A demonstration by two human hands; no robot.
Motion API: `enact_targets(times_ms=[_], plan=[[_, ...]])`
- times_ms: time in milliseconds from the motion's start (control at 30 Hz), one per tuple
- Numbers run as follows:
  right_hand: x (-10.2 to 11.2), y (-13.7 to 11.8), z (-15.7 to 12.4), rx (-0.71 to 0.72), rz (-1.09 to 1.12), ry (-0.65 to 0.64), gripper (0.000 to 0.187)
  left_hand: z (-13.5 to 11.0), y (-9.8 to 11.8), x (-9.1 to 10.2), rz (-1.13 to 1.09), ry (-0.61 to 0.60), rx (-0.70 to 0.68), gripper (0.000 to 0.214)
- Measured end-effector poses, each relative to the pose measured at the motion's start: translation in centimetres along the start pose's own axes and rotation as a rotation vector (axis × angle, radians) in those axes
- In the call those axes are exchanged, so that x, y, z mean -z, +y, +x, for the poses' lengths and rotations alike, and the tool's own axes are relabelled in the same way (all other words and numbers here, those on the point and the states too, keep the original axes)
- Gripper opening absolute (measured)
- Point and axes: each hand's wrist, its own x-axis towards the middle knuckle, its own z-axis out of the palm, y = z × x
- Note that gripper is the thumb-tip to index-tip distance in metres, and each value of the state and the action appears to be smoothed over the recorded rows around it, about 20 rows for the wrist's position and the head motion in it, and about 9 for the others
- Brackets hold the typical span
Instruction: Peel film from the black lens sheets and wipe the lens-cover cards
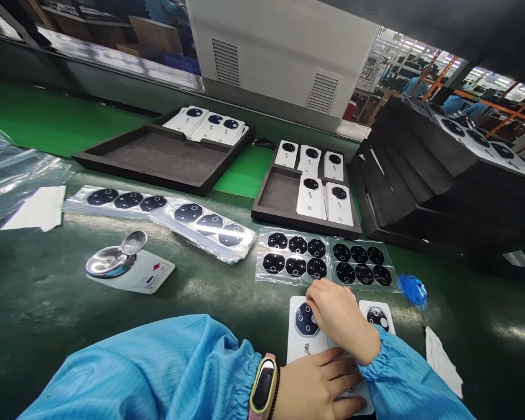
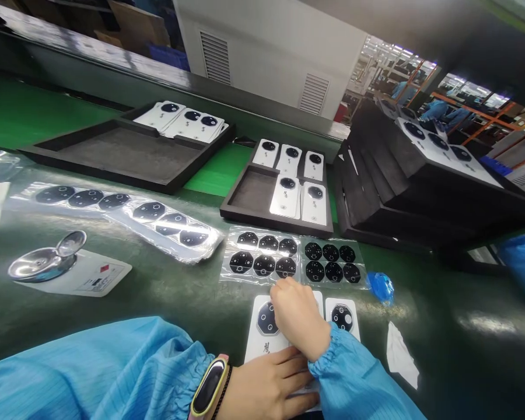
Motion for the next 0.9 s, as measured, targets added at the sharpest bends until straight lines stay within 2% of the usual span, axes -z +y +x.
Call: enact_targets(times_ms=[300,500,700,900], plan=[[0.0,-0.1,-0.1,-0.047,0.029,-0.029,0.02,0.1,-0.1,0.6,-0.05,-0.1,-0.008,0.041],[-0.4,0.0,0.0,-0.016,0.069,-0.005,0.012,-0.2,-0.1,0.4,-0.031,-0.08,-0.017,0.039],[-0.8,0.3,-0.1,0.009,0.06,0.061,0.014,-0.4,0.1,-0.1,0.005,-0.05,-0.023,0.03],[-2.7,0.5,-0.3,0.071,0.022,0.194,0.016,-0.4,0.1,-0.4,-0.065,-0.027,-0.002,0.029]])
